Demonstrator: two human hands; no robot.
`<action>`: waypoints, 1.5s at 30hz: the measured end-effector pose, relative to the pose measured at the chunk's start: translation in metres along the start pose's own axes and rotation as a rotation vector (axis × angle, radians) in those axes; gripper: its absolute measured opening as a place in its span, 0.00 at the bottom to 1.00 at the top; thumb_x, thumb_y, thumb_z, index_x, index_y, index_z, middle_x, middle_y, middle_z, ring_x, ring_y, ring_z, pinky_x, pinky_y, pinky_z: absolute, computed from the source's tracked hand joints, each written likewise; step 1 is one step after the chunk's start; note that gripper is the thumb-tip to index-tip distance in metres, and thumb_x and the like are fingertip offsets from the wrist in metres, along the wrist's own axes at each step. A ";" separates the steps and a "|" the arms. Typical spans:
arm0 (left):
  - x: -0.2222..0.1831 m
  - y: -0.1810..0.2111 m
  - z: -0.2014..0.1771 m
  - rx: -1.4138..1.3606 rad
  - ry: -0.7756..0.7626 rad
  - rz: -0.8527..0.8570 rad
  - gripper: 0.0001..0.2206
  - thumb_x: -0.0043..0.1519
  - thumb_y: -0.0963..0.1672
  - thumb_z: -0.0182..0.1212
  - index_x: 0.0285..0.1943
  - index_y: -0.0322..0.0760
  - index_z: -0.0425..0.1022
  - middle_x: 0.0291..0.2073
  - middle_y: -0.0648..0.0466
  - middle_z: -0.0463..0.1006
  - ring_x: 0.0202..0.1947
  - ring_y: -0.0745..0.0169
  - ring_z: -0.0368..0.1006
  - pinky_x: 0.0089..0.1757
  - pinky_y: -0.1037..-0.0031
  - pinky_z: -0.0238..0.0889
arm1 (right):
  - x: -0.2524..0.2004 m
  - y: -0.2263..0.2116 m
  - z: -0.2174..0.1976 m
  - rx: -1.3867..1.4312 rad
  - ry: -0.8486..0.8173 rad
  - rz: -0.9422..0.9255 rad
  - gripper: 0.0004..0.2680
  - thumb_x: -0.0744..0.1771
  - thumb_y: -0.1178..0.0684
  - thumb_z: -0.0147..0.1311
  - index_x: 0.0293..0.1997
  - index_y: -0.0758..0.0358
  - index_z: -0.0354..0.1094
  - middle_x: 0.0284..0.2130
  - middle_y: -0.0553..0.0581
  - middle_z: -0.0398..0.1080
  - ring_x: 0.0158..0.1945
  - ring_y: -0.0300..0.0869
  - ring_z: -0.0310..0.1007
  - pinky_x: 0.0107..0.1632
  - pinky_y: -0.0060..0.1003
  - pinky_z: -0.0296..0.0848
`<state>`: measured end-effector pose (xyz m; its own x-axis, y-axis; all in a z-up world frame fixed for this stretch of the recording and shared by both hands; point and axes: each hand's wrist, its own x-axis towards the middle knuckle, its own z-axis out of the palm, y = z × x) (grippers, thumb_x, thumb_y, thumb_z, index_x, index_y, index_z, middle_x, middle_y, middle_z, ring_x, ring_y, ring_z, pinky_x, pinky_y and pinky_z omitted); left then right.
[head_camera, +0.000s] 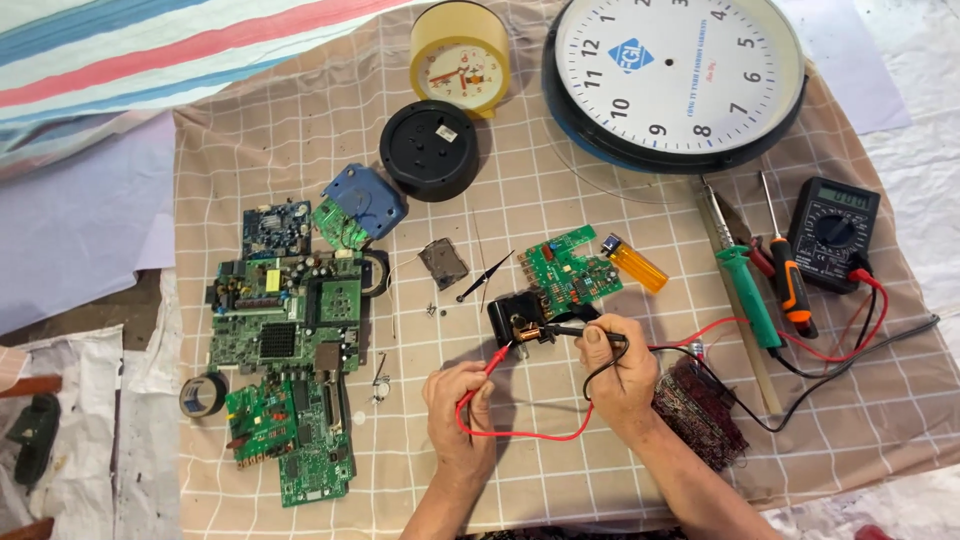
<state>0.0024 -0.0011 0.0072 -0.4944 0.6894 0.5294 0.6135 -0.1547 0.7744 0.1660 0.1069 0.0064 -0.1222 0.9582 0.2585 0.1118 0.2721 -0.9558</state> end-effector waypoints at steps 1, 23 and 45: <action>0.001 0.001 0.000 0.002 0.008 -0.004 0.06 0.68 0.46 0.57 0.46 0.43 0.74 0.43 0.52 0.81 0.45 0.57 0.76 0.50 0.66 0.61 | -0.001 0.003 0.001 -0.001 -0.009 -0.002 0.06 0.71 0.51 0.47 0.45 0.63 0.64 0.22 0.53 0.70 0.20 0.33 0.65 0.24 0.27 0.66; 0.004 -0.002 0.002 0.036 -0.102 -0.051 0.06 0.70 0.46 0.54 0.45 0.43 0.74 0.43 0.51 0.81 0.43 0.57 0.76 0.52 0.63 0.57 | 0.003 0.003 0.002 -0.041 -0.051 -0.030 0.05 0.71 0.52 0.48 0.46 0.62 0.64 0.24 0.51 0.71 0.20 0.32 0.63 0.22 0.27 0.64; 0.067 0.013 0.060 0.245 -0.224 0.159 0.04 0.69 0.46 0.57 0.47 0.48 0.75 0.43 0.63 0.81 0.43 0.60 0.70 0.52 0.65 0.56 | 0.016 0.001 -0.006 -0.101 0.092 -0.051 0.06 0.70 0.54 0.53 0.51 0.62 0.70 0.34 0.49 0.73 0.30 0.31 0.66 0.35 0.27 0.70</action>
<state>0.0142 0.0859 0.0324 -0.2502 0.8127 0.5262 0.8145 -0.1171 0.5682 0.1705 0.1227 0.0100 -0.0399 0.9456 0.3229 0.2069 0.3239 -0.9232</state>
